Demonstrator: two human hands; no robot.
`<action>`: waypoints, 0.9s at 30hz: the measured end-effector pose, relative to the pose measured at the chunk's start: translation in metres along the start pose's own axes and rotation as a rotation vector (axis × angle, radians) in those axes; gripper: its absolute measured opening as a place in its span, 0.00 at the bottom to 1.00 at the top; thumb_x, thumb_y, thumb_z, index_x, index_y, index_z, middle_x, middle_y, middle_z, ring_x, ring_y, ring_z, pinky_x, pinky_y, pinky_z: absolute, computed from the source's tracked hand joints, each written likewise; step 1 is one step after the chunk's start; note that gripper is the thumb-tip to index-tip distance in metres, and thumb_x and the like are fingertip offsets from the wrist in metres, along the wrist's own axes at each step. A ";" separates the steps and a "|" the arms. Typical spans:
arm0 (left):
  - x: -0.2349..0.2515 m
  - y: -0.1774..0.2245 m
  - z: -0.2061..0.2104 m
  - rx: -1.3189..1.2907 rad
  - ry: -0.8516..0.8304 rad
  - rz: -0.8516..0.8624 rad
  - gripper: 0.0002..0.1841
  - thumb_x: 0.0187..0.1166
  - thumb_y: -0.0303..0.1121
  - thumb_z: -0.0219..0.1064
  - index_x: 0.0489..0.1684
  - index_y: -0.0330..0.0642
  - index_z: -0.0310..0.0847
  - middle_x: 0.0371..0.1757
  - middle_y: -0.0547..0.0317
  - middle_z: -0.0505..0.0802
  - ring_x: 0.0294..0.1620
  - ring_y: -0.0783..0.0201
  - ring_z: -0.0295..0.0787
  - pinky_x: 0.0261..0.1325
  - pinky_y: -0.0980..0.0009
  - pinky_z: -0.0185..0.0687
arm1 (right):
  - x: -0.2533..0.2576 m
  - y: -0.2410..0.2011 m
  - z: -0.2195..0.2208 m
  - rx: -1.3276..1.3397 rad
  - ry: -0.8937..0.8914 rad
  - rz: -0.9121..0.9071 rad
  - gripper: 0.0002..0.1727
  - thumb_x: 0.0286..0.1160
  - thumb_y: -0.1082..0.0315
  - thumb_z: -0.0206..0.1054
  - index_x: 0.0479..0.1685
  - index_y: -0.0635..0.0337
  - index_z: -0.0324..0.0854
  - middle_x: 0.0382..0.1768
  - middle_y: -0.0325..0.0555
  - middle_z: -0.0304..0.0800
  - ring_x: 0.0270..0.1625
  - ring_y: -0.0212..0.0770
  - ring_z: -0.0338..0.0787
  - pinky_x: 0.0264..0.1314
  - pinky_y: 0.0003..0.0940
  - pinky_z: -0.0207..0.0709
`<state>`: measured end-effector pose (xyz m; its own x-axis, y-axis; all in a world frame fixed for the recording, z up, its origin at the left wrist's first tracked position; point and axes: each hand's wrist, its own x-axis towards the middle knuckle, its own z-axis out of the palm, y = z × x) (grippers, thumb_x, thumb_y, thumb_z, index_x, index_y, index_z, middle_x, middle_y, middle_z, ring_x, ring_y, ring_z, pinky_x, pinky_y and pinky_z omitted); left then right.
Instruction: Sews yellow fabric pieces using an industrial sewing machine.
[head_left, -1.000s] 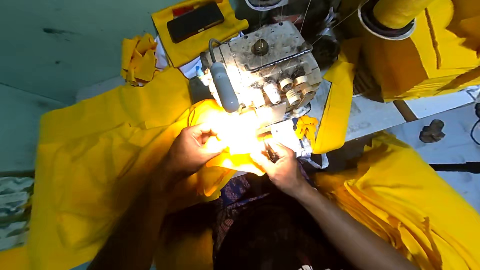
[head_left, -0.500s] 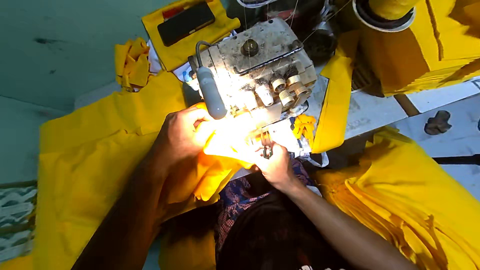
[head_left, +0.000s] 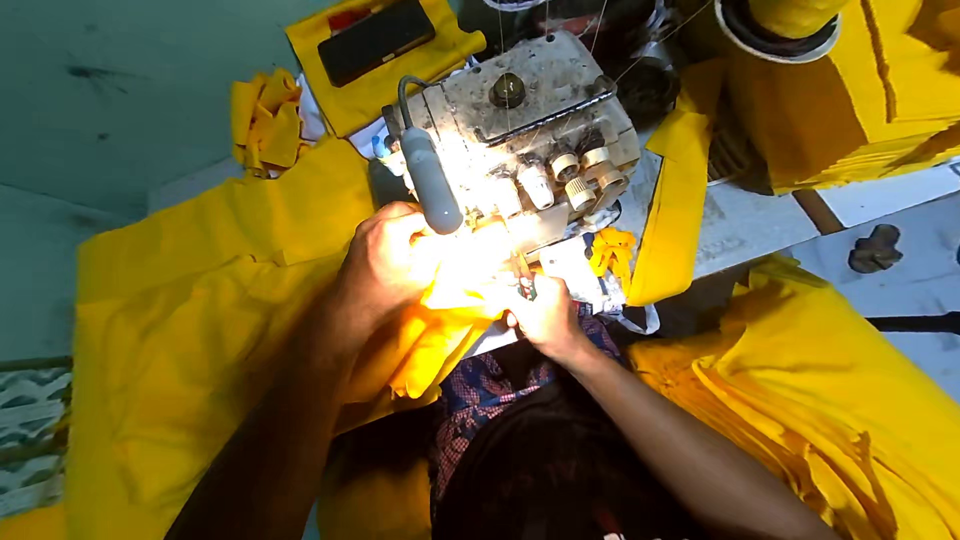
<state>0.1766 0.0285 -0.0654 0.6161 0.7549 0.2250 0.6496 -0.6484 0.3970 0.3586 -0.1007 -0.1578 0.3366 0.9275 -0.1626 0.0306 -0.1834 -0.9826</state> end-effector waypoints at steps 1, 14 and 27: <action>-0.002 0.005 -0.001 0.016 -0.005 -0.069 0.08 0.79 0.37 0.67 0.34 0.46 0.90 0.43 0.59 0.91 0.42 0.64 0.88 0.48 0.59 0.85 | -0.002 0.003 -0.002 -0.101 0.027 -0.070 0.10 0.74 0.63 0.71 0.28 0.59 0.87 0.18 0.36 0.86 0.20 0.27 0.86 0.26 0.26 0.85; 0.018 -0.003 0.021 -0.038 0.144 -0.147 0.11 0.72 0.38 0.70 0.32 0.37 0.86 0.42 0.49 0.89 0.42 0.57 0.86 0.47 0.54 0.82 | -0.013 -0.019 -0.007 -0.051 -0.055 -0.102 0.08 0.75 0.64 0.69 0.29 0.56 0.86 0.21 0.32 0.80 0.24 0.23 0.79 0.29 0.21 0.75; 0.012 0.009 -0.024 -0.631 -0.048 -0.495 0.06 0.79 0.34 0.69 0.46 0.45 0.89 0.34 0.62 0.93 0.32 0.71 0.88 0.37 0.68 0.87 | 0.012 -0.018 0.012 -0.123 0.202 -0.222 0.12 0.54 0.60 0.85 0.26 0.51 0.85 0.23 0.31 0.85 0.26 0.27 0.84 0.31 0.30 0.82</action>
<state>0.1789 0.0339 -0.0377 0.3500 0.9260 -0.1416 0.4868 -0.0507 0.8721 0.3509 -0.0827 -0.1429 0.4886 0.8681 0.0875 0.2335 -0.0334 -0.9718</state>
